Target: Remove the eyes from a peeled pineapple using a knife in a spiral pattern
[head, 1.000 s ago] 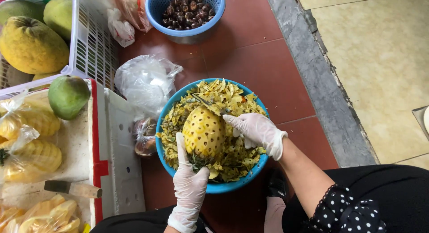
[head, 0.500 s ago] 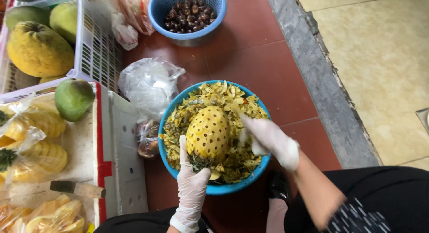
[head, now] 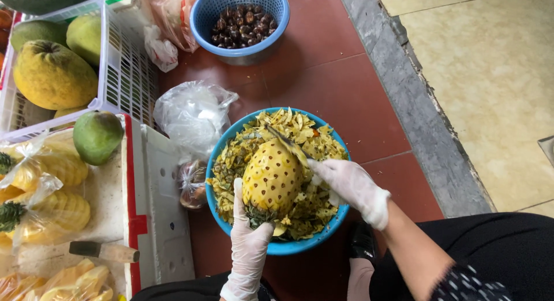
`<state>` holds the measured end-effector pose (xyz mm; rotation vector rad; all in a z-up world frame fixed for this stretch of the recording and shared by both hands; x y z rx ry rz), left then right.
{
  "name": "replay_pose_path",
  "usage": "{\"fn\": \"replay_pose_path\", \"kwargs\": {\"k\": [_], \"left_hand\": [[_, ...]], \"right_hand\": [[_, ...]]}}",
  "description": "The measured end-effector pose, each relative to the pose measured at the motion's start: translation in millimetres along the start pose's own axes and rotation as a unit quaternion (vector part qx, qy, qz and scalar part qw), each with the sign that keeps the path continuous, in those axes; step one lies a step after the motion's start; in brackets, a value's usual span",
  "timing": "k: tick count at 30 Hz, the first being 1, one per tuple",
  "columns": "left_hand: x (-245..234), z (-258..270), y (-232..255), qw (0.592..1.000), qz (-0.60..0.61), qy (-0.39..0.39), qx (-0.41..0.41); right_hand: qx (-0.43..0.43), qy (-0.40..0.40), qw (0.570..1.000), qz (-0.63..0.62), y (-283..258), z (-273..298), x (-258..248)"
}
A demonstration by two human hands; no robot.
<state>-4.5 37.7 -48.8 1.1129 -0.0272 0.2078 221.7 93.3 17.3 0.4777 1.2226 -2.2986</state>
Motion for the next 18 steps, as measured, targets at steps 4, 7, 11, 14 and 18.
{"fn": "replay_pose_path", "kwargs": {"k": [4, 7, 11, 14, 18], "left_hand": [[0, -6, -1, 0.992, 0.098, -0.064, 0.041], [3, -3, 2, 0.988, 0.125, -0.081, 0.037], [7, 4, 8, 0.993, 0.088, -0.075, 0.008], [1, -2, 1, 0.992, 0.099, -0.078, 0.018], [-4, -2, -6, 0.996, 0.059, -0.069, 0.025]], "right_hand": [[0.000, -0.010, 0.993, 0.115, 4, 23, -7], [0.014, -0.009, 0.985, 0.170, 1, 20, -9], [0.005, -0.020, 0.999, -0.041, -9, -5, -8], [0.005, -0.045, 0.999, 0.019, -6, -26, -6], [0.049, -0.041, 0.998, 0.026, -23, -26, -5]]}}
Point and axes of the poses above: each hand's wrist, its own z-axis away from the middle knuckle, its own x-axis out of the palm, y = z × x, the point moved 4 cm from there along -z, towards the middle knuckle, and after that the axes turned 9 degrees about -x, right-handed, at the moved point
